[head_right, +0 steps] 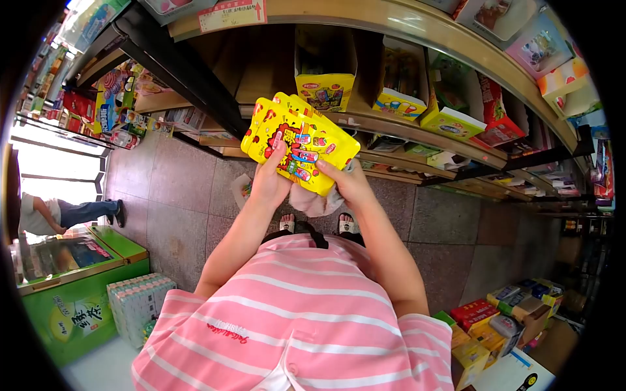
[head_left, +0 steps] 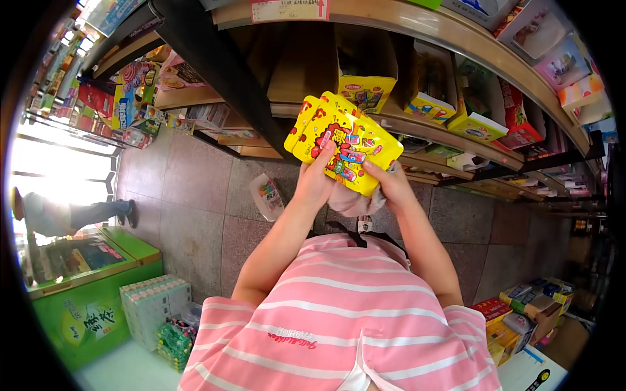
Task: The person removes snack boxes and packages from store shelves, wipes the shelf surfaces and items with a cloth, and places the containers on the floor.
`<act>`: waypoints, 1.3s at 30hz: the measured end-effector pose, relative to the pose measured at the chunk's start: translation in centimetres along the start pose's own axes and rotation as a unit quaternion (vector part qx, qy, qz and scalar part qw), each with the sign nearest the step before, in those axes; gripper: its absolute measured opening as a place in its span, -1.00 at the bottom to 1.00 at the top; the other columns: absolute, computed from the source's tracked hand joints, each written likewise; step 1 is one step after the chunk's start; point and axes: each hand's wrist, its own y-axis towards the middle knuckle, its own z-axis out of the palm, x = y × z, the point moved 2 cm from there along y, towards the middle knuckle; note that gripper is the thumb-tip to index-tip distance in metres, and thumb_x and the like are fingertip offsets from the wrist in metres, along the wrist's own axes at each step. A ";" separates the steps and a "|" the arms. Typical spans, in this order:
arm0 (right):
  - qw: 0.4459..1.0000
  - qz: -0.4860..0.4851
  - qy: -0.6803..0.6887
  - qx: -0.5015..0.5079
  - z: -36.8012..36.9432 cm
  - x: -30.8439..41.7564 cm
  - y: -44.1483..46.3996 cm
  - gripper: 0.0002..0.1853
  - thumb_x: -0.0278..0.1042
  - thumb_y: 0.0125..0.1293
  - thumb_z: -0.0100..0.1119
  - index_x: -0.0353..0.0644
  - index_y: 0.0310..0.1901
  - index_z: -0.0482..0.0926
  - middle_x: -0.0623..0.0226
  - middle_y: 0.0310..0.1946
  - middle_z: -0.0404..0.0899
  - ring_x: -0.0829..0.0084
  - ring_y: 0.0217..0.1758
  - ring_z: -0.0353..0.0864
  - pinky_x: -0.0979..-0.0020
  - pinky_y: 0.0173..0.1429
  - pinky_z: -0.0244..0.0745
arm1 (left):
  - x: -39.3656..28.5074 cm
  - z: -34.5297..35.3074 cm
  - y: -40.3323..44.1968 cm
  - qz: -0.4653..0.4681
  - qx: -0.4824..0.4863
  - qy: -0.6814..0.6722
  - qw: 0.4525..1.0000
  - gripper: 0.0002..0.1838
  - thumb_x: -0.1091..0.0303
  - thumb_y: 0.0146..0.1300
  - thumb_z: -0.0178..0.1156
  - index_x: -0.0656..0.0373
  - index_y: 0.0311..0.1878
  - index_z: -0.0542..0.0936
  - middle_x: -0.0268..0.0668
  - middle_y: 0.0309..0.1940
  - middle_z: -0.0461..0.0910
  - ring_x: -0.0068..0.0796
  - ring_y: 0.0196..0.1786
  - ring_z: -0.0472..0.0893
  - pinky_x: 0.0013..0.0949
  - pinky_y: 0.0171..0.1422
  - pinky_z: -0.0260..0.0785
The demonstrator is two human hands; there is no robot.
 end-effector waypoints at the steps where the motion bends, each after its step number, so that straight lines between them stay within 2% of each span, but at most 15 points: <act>1: 1.000 0.001 0.001 0.000 0.1 0.8 -0.3 -0.45 -0.38 0.03 0.23 -0.27 0.07 0.29 0.29 -0.07 0.46 0.45 -0.05 0.47 0.43 0.04 0.36 | -0.7 0.5 -0.5 0.028 0.023 0.032 0.999 -0.64 0.46 0.21 -0.01 0.22 0.10 0.31 -0.24 0.05 0.37 -0.40 0.10 0.38 -0.27 0.17 0.23; 7: 0.971 0.004 -0.202 0.125 -2.8 6.0 -0.3 -0.53 -0.36 -0.04 0.32 -0.27 -0.05 0.44 0.31 -0.16 0.53 0.51 -0.11 0.49 0.44 0.02 0.37 | -7.3 -2.4 -0.4 -0.062 0.193 -0.071 0.977 -0.38 0.03 0.08 0.06 0.26 0.11 0.26 -0.08 0.08 0.32 -0.21 0.09 0.36 -0.24 0.18 0.18; 9: 0.956 0.021 -0.252 0.151 -1.4 9.1 -0.4 -0.54 -0.33 -0.07 0.34 -0.28 -0.09 0.47 0.30 -0.20 0.56 0.53 -0.14 0.50 0.48 -0.01 0.36 | -8.6 -1.7 0.6 -0.029 0.222 0.202 0.953 -0.45 0.08 0.11 0.05 0.26 0.08 0.28 -0.04 0.04 0.33 -0.23 0.07 0.39 -0.29 0.15 0.21; 11: 0.857 0.107 -0.470 0.183 0.8 11.9 -0.4 -0.56 -0.29 -0.09 0.36 -0.28 -0.14 0.50 0.29 -0.25 0.58 0.54 -0.19 0.51 0.50 -0.07 0.38 | -8.8 -0.2 1.6 -0.017 0.169 0.310 0.936 -0.39 0.05 0.03 0.14 0.24 0.08 0.28 -0.04 0.06 0.34 -0.34 0.04 0.42 -0.39 0.03 0.31; 15: 0.760 0.126 -0.563 0.298 2.4 12.2 2.1 -0.52 -0.24 -0.23 0.44 -0.29 -0.23 0.53 0.26 -0.35 0.60 0.48 -0.29 0.55 0.50 -0.15 0.41 | -5.6 1.4 1.9 -0.234 0.336 0.585 0.700 -0.48 0.28 -0.14 0.37 0.27 -0.09 0.45 -0.24 -0.24 0.55 -0.54 -0.18 0.51 -0.44 -0.03 0.34; 17: 0.766 0.104 -0.563 0.292 3.1 12.7 2.5 -0.54 -0.24 -0.26 0.44 -0.28 -0.28 0.55 0.26 -0.38 0.60 0.46 -0.34 0.57 0.48 -0.20 0.43 | -4.1 1.9 0.5 -0.245 0.343 0.468 0.777 -0.49 0.27 -0.14 0.37 0.24 -0.08 0.47 -0.26 -0.23 0.56 -0.55 -0.18 0.51 -0.45 -0.01 0.33; 21: 0.802 0.059 -0.545 0.236 1.8 11.8 3.7 -0.55 -0.30 -0.29 0.43 -0.31 -0.29 0.54 0.23 -0.40 0.60 0.48 -0.34 0.56 0.47 -0.24 0.42 | -0.7 0.4 -0.6 -0.180 0.247 0.436 0.847 -0.54 0.30 -0.08 0.33 0.22 -0.07 0.48 -0.30 -0.21 0.56 -0.55 -0.18 0.52 -0.44 -0.05 0.37; 27: 0.860 -0.129 -0.490 -0.054 -1.9 13.7 0.2 -0.66 -0.31 -0.10 0.30 -0.35 -0.30 0.52 0.12 -0.44 0.56 0.33 -0.37 0.57 0.36 -0.24 0.45 | 0.1 -1.8 -0.8 -0.186 0.120 0.398 0.890 -0.58 0.43 -0.06 0.28 0.23 -0.06 0.46 -0.30 -0.23 0.55 -0.55 -0.18 0.52 -0.43 -0.05 0.36; 31: 0.646 -0.266 -0.714 -0.034 4.4 7.9 -2.8 -0.60 -0.18 -0.03 0.21 -0.17 -0.14 0.49 0.08 -0.14 0.46 0.15 -0.06 0.44 0.17 -0.06 0.31 | 1.5 -1.1 -0.1 -0.140 0.110 0.488 0.855 -0.60 0.51 -0.12 0.23 0.22 -0.11 0.48 -0.24 -0.25 0.56 -0.44 -0.19 0.55 -0.41 -0.06 0.35; 33: 0.588 -0.360 -0.722 -0.059 4.7 4.1 -1.8 -0.62 -0.13 0.01 0.14 -0.06 -0.11 0.49 0.16 -0.05 0.41 0.16 0.03 0.38 0.16 -0.04 0.27 | 2.1 -0.7 -0.6 0.158 0.212 0.678 0.686 -0.60 0.56 -0.13 0.21 0.27 -0.12 0.44 -0.21 -0.26 0.55 -0.46 -0.16 0.52 -0.37 -0.05 0.34; 34: 0.621 -0.364 -0.686 -0.103 3.9 3.9 -1.4 -0.67 -0.15 0.04 0.09 -0.02 -0.12 0.51 0.15 -0.13 0.46 0.13 -0.03 0.43 0.19 -0.10 0.32 | 1.7 0.4 -0.7 -0.007 0.158 0.670 0.726 -0.69 0.53 -0.09 0.18 0.27 -0.19 0.45 -0.19 -0.27 0.55 -0.44 -0.15 0.52 -0.36 -0.05 0.33; 35: 0.622 -0.367 -0.683 -0.105 3.0 3.9 -0.4 -0.67 -0.15 0.04 0.09 -0.02 -0.12 0.51 0.15 -0.13 0.46 0.13 -0.03 0.43 0.19 -0.10 0.32 | 2.0 0.8 -1.5 0.047 0.163 0.632 0.756 -0.75 0.50 -0.08 0.19 0.28 -0.25 0.47 -0.21 -0.35 0.56 -0.50 -0.23 0.53 -0.40 -0.12 0.35; 37: 0.769 -0.252 -0.576 -0.114 -0.3 3.4 0.1 -0.71 -0.17 0.09 0.04 -0.08 -0.17 0.53 0.09 -0.21 0.51 0.06 -0.11 0.46 0.23 -0.14 0.35 | 2.2 0.7 -1.8 -0.064 0.160 0.625 0.761 -0.75 0.48 -0.09 0.23 0.28 -0.27 0.47 -0.24 -0.43 0.55 -0.55 -0.33 0.52 -0.45 -0.19 0.37; 38: 0.766 -0.255 -0.578 -0.119 -1.6 3.5 0.0 -0.71 -0.17 0.09 0.04 -0.08 -0.17 0.53 0.09 -0.21 0.51 0.06 -0.11 0.46 0.23 -0.14 0.35 | 2.2 0.8 -1.9 -0.036 0.163 0.641 0.749 -0.71 0.47 -0.09 0.26 0.28 -0.25 0.48 -0.28 -0.46 0.55 -0.61 -0.39 0.50 -0.49 -0.24 0.37; 39: 0.821 -0.197 -0.520 -0.131 -3.0 3.7 0.2 -0.70 -0.17 0.11 0.02 -0.13 -0.18 0.52 0.05 -0.24 0.51 0.02 -0.14 0.46 0.26 -0.13 0.36 | 2.6 0.3 -1.8 -0.028 0.175 0.611 0.772 -0.62 0.33 -0.11 0.27 0.25 -0.17 0.49 -0.09 -0.39 0.57 -0.26 -0.30 0.59 -0.36 -0.21 0.39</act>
